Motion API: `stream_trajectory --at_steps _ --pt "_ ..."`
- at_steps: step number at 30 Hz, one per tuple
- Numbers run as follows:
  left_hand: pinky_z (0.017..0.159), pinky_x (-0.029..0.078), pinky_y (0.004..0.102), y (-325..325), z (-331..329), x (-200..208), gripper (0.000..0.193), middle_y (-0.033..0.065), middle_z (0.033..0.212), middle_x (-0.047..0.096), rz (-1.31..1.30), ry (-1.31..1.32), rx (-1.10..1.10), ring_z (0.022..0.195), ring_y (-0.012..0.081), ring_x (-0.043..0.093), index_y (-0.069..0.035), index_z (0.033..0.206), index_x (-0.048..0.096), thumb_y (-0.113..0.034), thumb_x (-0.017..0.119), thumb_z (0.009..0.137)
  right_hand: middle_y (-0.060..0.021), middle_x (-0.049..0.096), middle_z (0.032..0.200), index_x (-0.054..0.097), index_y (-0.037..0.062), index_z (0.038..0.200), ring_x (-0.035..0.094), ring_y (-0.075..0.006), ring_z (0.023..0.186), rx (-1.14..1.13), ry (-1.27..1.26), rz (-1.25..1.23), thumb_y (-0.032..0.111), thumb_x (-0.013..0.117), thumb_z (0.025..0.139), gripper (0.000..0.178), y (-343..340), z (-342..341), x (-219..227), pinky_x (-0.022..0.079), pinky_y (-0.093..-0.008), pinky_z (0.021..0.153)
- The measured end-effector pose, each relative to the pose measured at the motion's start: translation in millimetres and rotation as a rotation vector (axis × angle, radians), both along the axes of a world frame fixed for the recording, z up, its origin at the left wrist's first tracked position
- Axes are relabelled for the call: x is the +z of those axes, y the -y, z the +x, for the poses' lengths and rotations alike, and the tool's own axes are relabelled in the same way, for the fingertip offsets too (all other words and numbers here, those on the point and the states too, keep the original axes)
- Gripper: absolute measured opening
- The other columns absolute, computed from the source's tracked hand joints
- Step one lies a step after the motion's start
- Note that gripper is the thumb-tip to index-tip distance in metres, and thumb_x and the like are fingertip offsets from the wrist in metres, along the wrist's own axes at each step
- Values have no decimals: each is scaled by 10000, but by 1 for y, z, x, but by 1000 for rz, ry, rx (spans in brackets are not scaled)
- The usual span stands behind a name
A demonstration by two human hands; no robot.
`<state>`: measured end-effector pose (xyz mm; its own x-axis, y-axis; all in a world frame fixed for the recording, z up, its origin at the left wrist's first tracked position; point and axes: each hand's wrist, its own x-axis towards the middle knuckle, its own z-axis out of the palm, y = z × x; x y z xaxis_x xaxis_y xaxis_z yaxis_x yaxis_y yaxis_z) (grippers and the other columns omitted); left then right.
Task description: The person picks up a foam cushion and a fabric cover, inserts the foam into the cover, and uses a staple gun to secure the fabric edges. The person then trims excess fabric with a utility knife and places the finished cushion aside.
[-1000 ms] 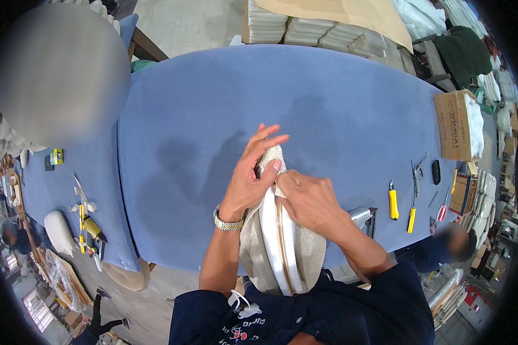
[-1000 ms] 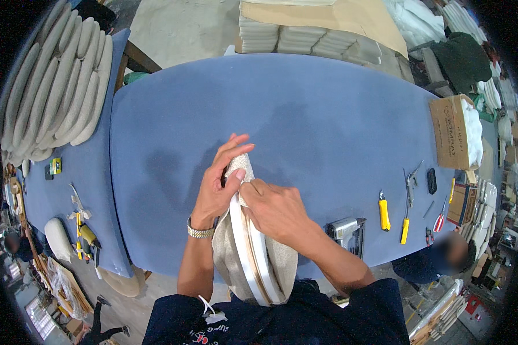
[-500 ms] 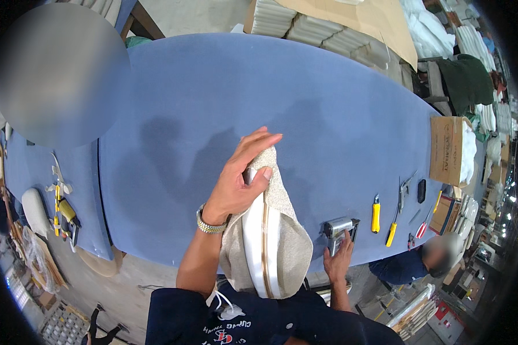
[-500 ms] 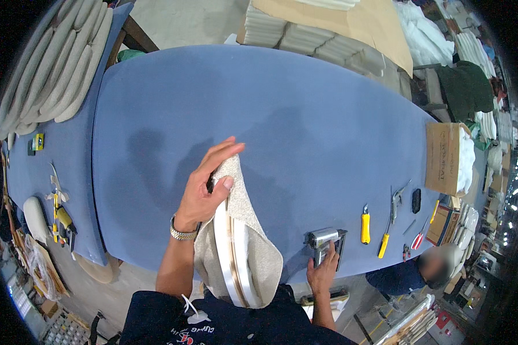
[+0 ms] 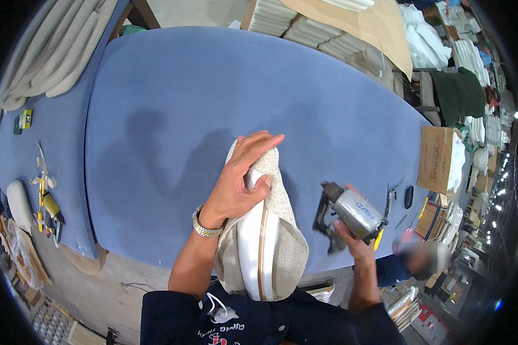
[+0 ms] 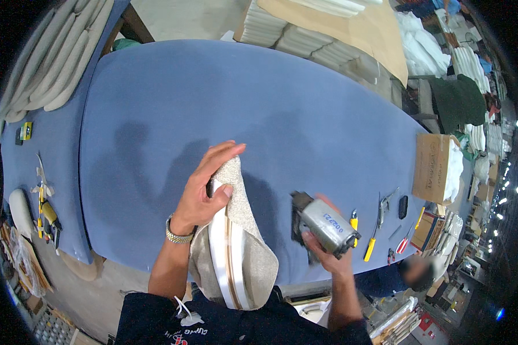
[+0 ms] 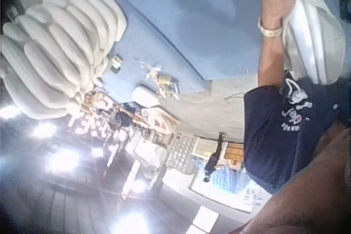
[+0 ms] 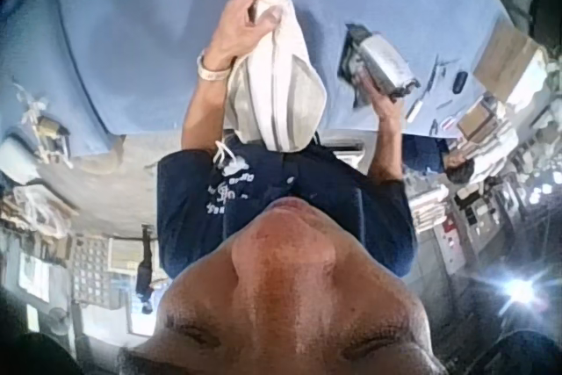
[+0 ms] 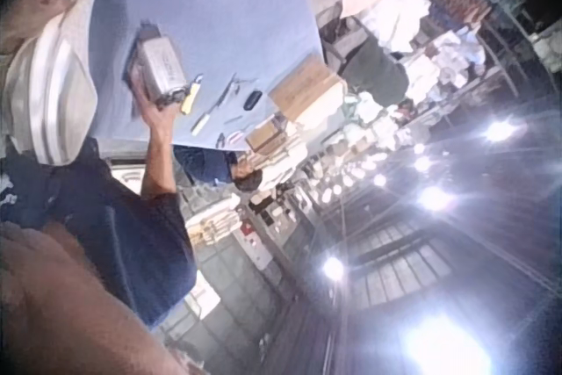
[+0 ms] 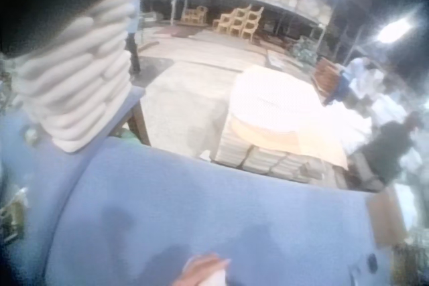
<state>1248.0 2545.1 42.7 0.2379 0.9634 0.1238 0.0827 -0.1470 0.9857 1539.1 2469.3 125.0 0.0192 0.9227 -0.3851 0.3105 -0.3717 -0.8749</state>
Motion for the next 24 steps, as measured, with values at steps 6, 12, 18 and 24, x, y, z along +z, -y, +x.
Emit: stream_trajectory --at_steps 6,12,18,24 --pt "1201 286 510 -3 -2 1 660 155 1424 581 0 4 4 1407 354 447 -21 1443 540 -210 620 816 -151 703 1183 597 42 1393 697 -270 964 689 227 327 207 794 742 700 -86 -55 43 546 -348 838" --pt "1223 202 562 -2 -5 1 687 154 1419 561 5 20 0 1409 341 446 -69 1455 541 -161 616 778 -142 700 1119 593 49 1398 680 -281 898 756 242 254 191 805 720 725 -95 -68 45 543 -364 787" --pt "1228 130 618 -3 -8 -4 777 152 1407 526 4 90 -21 1404 338 437 -144 1493 514 -83 615 725 -142 686 1151 543 100 1444 669 -334 965 830 247 146 190 846 661 844 -104 -76 50 538 -399 839" --pt "1219 137 610 -5 -9 -9 766 171 1430 498 -18 125 -38 1399 351 420 -106 1507 484 -136 596 750 -141 664 1224 498 130 1460 659 -382 1052 970 337 174 192 879 606 937 -131 -86 51 539 -436 901"
